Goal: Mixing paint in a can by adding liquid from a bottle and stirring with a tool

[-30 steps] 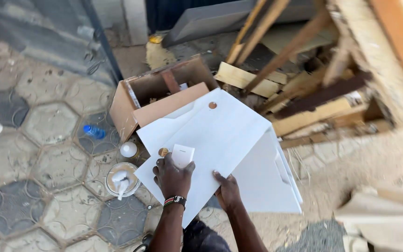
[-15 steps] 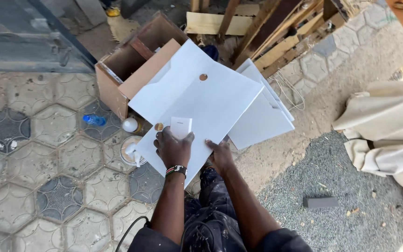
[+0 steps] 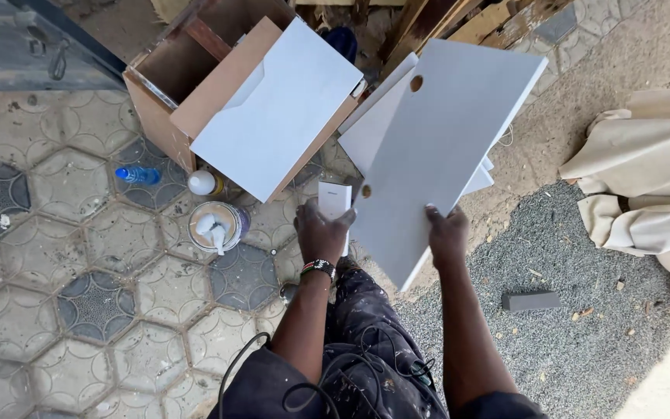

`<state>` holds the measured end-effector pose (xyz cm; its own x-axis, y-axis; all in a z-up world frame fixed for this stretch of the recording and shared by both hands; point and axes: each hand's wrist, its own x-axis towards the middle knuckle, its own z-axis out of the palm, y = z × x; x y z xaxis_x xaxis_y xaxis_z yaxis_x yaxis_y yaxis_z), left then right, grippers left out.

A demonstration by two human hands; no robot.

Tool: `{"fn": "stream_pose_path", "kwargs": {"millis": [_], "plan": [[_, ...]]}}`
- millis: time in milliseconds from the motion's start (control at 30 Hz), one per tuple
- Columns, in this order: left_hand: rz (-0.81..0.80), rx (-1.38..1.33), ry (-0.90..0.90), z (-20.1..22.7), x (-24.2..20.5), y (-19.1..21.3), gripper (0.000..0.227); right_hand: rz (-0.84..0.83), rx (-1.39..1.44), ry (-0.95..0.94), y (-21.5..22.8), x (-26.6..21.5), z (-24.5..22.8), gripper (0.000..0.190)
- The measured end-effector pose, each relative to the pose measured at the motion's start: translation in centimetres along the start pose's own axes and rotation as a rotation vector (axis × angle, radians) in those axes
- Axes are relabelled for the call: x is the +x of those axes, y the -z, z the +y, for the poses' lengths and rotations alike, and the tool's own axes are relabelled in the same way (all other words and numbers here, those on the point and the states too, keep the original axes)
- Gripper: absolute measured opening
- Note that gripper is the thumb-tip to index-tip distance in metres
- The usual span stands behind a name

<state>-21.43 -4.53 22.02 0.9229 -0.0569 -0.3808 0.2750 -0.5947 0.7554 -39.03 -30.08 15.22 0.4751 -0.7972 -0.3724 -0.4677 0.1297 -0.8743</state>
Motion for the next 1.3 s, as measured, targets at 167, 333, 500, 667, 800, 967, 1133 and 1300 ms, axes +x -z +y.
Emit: {"fn": "stream_pose_path", "kwargs": {"millis": [167,333,500,667,800,967,1133,1300], "plan": [[-0.246,-0.084,0.189,1.0,-2.3,-3.8,0.095,0.018,-0.353,0.036,2.5,0.7,-8.4,0.026],[-0.313,-0.124,0.378,-1.7,-0.9,-12.2,0.104,-0.054,-0.670,0.025,4.0,8.0,-9.5,0.037],[-0.355,-0.251,0.548,-5.6,2.1,-21.2,0.107,-0.279,-1.134,0.049,0.3,17.2,-9.9,0.054],[-0.255,-0.594,0.696,-6.8,5.0,-30.0,0.091,-0.497,-1.435,0.228,-5.8,28.9,-2.2,0.051],[-0.216,-0.672,0.757,-5.4,6.3,-32.2,0.087,-0.683,-1.661,0.363,-10.6,36.6,4.1,0.055],[-0.220,-0.672,0.790,-8.0,6.8,-34.0,0.089,-0.816,-1.765,0.402,-15.5,38.8,5.3,0.042],[-0.216,-0.555,0.748,-10.0,9.0,-34.9,0.098,-0.875,-1.876,0.396,-20.9,42.4,8.5,0.031],[-0.105,-0.768,0.833,-10.0,10.7,-35.8,0.079,-0.977,-1.983,0.318,-25.7,41.9,8.1,0.024]]}}
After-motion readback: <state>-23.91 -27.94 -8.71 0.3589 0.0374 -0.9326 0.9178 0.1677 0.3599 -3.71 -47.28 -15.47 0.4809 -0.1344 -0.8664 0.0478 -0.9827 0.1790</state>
